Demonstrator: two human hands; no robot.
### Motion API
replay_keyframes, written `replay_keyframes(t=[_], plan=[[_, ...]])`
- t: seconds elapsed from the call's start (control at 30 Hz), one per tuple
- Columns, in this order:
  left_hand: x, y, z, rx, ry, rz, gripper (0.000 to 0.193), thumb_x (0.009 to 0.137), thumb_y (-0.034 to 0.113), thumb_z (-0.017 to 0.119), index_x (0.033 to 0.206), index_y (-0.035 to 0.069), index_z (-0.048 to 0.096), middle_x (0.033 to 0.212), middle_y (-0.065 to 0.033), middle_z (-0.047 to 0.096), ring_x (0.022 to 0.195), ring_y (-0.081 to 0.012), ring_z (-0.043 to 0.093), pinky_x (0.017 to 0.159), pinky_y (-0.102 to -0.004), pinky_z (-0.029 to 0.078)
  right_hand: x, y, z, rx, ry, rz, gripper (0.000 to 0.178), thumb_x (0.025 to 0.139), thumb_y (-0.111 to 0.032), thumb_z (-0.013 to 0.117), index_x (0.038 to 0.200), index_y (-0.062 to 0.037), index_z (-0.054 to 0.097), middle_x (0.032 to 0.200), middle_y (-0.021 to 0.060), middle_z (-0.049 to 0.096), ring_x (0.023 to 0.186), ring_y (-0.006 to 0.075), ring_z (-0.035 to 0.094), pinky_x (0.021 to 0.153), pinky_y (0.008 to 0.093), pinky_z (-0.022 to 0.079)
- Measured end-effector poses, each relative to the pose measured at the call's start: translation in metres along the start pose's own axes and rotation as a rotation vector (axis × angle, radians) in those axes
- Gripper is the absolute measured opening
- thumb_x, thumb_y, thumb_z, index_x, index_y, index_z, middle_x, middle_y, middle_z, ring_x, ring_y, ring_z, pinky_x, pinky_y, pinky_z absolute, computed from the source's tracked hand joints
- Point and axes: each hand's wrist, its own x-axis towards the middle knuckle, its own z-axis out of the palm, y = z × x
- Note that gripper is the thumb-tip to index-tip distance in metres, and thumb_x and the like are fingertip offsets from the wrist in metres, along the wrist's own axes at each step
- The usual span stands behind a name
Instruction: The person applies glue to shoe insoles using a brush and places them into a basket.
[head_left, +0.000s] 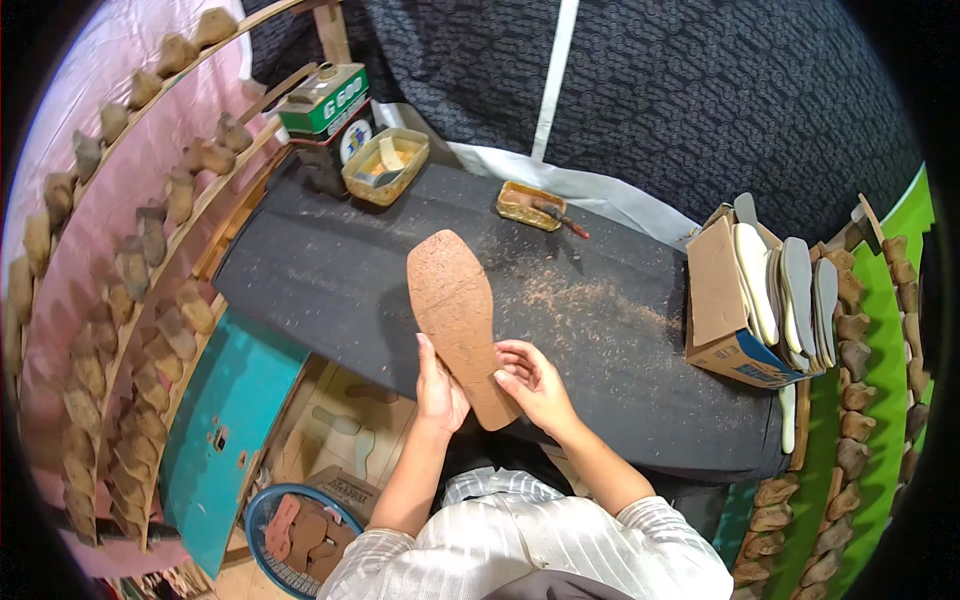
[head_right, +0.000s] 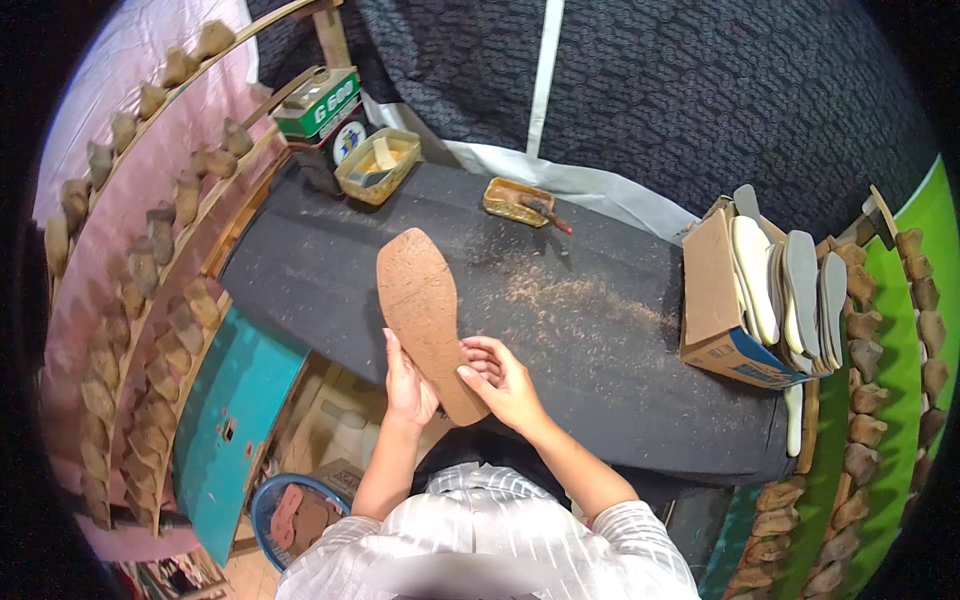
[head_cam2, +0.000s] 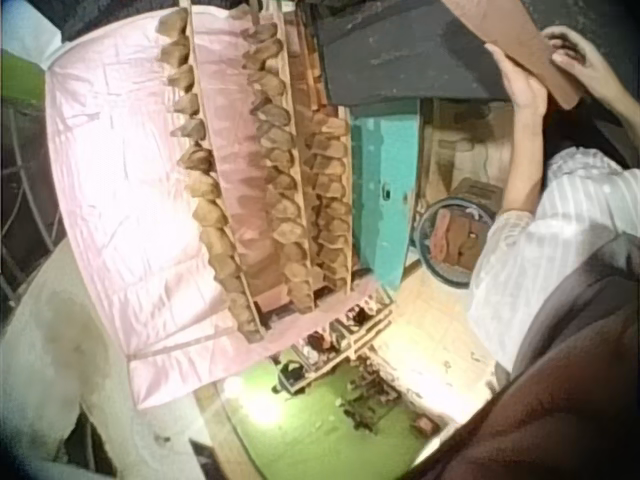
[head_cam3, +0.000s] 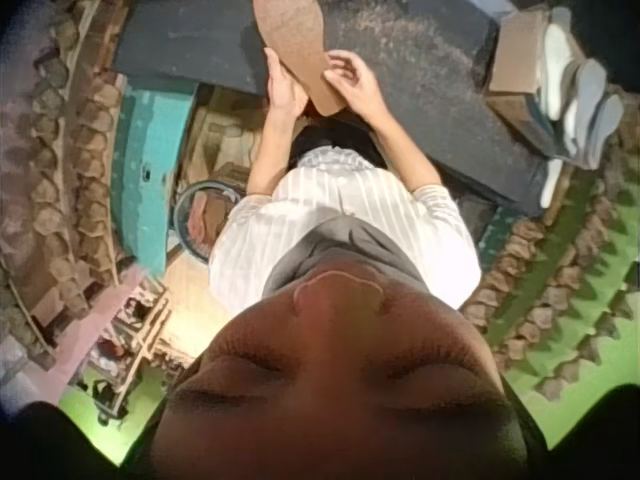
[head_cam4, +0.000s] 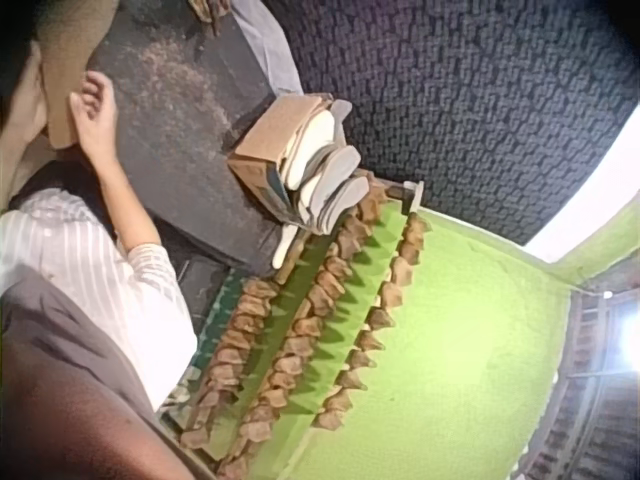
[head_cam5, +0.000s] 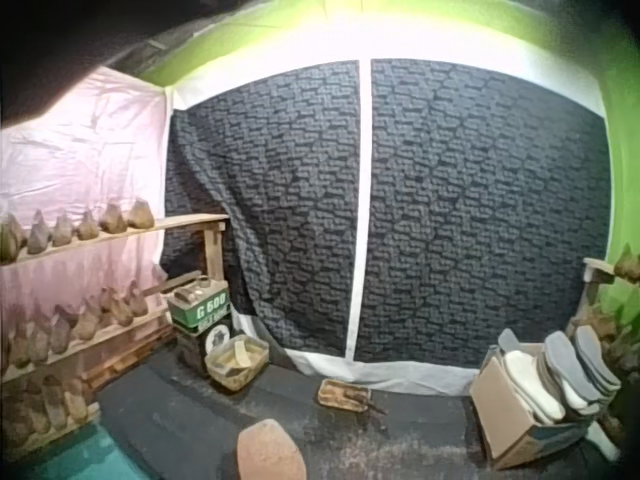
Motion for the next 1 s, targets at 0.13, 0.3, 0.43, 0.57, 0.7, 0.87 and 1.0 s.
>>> replay_keyframes(t=[0.13,0.3,0.43,0.57,0.7,0.87,1.0], plan=[[-0.042,0.006,-0.005,-0.034,0.083,0.205,0.044,0.093,0.032,0.043,0.129,0.007,0.036,0.123,-0.0083,0.048,0.11,-0.0206,0.049,0.094,-0.0363,0.04,-0.023,0.007,0.028,0.043,0.044,0.033,0.033,0.082,-0.007,0.063,0.111,0.0018,0.052,0.1,0.0076,0.06,0.091,0.0113,0.056,0.081,0.0246,0.045],[-0.103,0.022,-0.021,0.075,0.142,0.267,0.044,0.091,0.017,0.05,0.13,0.005,0.035,0.117,-0.0082,0.052,0.104,-0.0186,0.053,0.088,-0.0354,0.045,-0.06,0.005,0.057,0.02,-0.04,0.1,0.028,0.081,-0.008,0.065,0.106,0.0007,0.057,0.093,0.0054,0.063,0.084,0.0091,0.057,0.077,0.0238,0.045],[-0.146,0.026,-0.031,0.262,0.232,0.314,0.044,0.088,0.011,0.054,0.128,0.005,0.039,0.108,-0.0074,0.058,0.091,-0.0155,0.059,0.076,-0.0322,0.051,-0.087,0.013,0.076,-0.006,-0.109,0.092,0.026,0.08,-0.008,0.065,0.104,-0.0014,0.058,0.089,0.0035,0.063,0.079,0.006,0.056,0.071,0.021,0.045],[-0.188,0.03,-0.034,0.387,0.345,0.363,0.043,0.087,0.013,0.056,0.127,0.005,0.042,0.105,-0.0071,0.059,0.09,-0.0143,0.059,0.074,-0.0305,0.052,-0.111,0.016,0.091,-0.049,-0.191,0.134,0.023,0.079,-0.009,0.067,0.1,-0.0035,0.059,0.08,-0.0011,0.061,0.068,0.0027,0.052,0.063,0.0188,0.042],[-0.23,0.03,-0.036,0.412,0.424,0.413,0.042,0.086,0.012,0.058,0.125,0.004,0.044,0.103,-0.0066,0.06,0.091,-0.0133,0.058,0.074,-0.0283,0.051,-0.133,0.016,0.105,-0.076,-0.303,0.185,0.023,0.079,-0.007,0.066,0.1,-0.0037,0.058,0.08,-0.001,0.061,0.074,0.005,0.055,0.071,0.0217,0.044],[-0.284,0.013,-0.041,0.419,0.516,0.504,0.04,0.085,0.011,0.059,0.122,0.003,0.047,0.102,-0.0067,0.06,0.092,-0.0129,0.058,0.075,-0.0276,0.05,-0.17,0.024,0.111,-0.048,-0.429,0.218,0.023,0.078,-0.008,0.067,0.099,-0.0045,0.06,0.076,-0.0021,0.061,0.067,0.0027,0.053,0.063,0.0193,0.042],[-0.326,-0.016,-0.053,0.417,0.63,0.521,0.042,0.084,0.012,0.06,0.122,0.003,0.046,0.1,-0.0083,0.06,0.089,-0.0133,0.058,0.074,-0.0278,0.05,-0.208,0.046,0.113,-0.008,-0.493,0.274,0.023,0.078,-0.007,0.067,0.1,-0.0034,0.059,0.078,-0.0005,0.062,0.068,0.0035,0.054,0.064,0.0196,0.043]])
